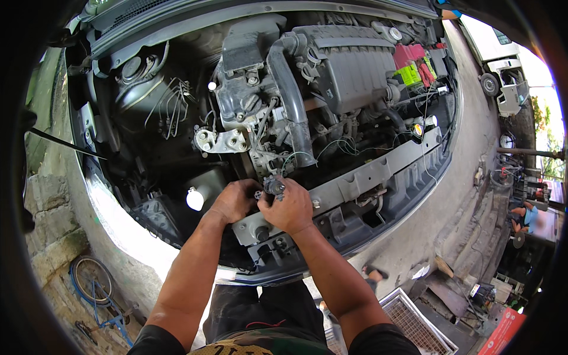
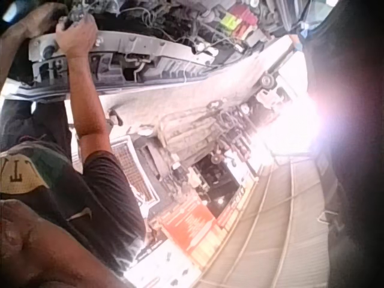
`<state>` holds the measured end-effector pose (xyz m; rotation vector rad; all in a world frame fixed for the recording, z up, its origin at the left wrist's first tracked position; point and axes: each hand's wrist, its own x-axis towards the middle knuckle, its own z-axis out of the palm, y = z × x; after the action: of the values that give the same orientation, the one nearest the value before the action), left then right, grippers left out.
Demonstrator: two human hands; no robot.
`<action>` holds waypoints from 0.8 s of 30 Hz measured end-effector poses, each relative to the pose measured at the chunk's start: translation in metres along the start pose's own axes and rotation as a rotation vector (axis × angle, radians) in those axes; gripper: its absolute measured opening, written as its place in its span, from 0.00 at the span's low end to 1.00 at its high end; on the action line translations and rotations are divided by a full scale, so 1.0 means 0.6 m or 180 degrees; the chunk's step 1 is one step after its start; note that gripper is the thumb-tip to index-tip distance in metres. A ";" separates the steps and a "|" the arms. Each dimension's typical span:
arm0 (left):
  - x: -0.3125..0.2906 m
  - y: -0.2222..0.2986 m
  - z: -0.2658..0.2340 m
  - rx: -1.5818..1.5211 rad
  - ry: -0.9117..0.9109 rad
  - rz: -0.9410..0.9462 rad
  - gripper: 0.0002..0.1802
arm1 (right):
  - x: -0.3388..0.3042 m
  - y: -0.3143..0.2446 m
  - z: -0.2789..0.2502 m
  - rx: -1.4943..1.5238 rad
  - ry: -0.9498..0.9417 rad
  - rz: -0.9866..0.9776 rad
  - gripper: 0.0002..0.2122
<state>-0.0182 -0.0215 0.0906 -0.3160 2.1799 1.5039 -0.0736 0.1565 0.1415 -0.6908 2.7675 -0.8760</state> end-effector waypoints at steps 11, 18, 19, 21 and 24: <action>0.000 0.007 -0.005 0.0112 -0.0129 -0.0151 0.18 | -0.002 0.001 0.001 -0.0011 0.0044 -0.0119 0.10; -0.002 0.013 -0.009 0.0156 -0.0126 -0.0148 0.18 | -0.001 0.002 0.001 -0.0078 0.0007 -0.0121 0.10; -0.002 0.013 -0.009 0.0165 -0.0127 -0.0181 0.18 | 0.000 -0.001 -0.001 -0.0073 -0.0001 -0.0118 0.09; -0.002 0.014 -0.009 0.0160 -0.0145 -0.0231 0.18 | 0.000 -0.003 0.000 -0.0081 0.0006 -0.0108 0.10; -0.001 0.017 -0.009 0.0140 -0.0151 -0.0223 0.19 | -0.001 -0.002 -0.001 -0.0109 0.0056 -0.0129 0.10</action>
<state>-0.0237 -0.0229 0.1007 -0.3352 2.1393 1.4096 -0.0726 0.1565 0.1425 -0.7510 2.7995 -0.8484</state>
